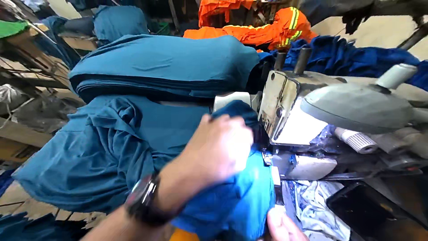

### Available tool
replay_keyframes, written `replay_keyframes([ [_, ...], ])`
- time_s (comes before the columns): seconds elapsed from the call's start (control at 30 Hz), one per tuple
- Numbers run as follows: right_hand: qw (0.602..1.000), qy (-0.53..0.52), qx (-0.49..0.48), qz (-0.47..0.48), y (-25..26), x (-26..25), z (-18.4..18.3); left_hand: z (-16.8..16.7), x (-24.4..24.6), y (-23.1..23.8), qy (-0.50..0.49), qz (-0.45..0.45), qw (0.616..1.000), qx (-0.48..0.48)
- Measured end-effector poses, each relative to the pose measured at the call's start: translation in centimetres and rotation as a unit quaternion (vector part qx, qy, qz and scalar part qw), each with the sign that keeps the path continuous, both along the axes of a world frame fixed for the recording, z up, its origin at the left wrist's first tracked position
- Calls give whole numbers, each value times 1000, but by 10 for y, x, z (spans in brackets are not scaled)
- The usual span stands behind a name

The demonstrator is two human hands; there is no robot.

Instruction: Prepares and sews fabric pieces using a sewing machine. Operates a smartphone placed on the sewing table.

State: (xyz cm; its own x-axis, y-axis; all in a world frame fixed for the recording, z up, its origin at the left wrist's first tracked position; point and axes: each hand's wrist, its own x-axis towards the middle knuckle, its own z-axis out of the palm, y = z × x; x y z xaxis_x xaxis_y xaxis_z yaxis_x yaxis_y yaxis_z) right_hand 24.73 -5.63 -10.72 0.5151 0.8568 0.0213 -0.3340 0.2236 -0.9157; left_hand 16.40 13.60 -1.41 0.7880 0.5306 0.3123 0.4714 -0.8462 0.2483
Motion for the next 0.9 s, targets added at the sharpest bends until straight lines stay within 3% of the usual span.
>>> replay_keyframes([
  [0.1, 998, 36, 9, -59, 35, -14, 4, 1, 29, 59, -2, 79, 997, -3],
  [0.23, 998, 33, 14, -55, 50, -20, 3, -21, 30, 78, -23, 148, 989, -3],
  [0.43, 996, -3, -77, 44, 30, -10, 20, -20, -7, 32, -45, 151, 987, -8],
  [0.5, 995, -20, -101, -6, 6, 0, 10, -29, -24, 5, -74, 147, 986, 4],
  [0.6, 978, 55, -154, -131, -20, 23, -6, -45, -43, -26, -134, 144, 980, 12],
  [0.63, 980, 42, -160, -112, -31, 23, -10, -52, -46, -34, -160, 142, 977, 20],
  [0.7, 991, -46, -127, -22, -53, 14, -12, -64, -52, -41, -229, 128, 964, 35],
  [0.77, 973, -214, -84, 8, -73, 21, -8, -80, -63, -38, -304, 106, 946, 28],
  [0.8, 943, -321, -88, -22, -84, 34, -4, -89, -70, -35, -336, 101, 936, 26],
  [0.9, 792, -552, -178, -192, -120, 87, 14, -116, -85, -26, -336, 119, 933, 38],
])
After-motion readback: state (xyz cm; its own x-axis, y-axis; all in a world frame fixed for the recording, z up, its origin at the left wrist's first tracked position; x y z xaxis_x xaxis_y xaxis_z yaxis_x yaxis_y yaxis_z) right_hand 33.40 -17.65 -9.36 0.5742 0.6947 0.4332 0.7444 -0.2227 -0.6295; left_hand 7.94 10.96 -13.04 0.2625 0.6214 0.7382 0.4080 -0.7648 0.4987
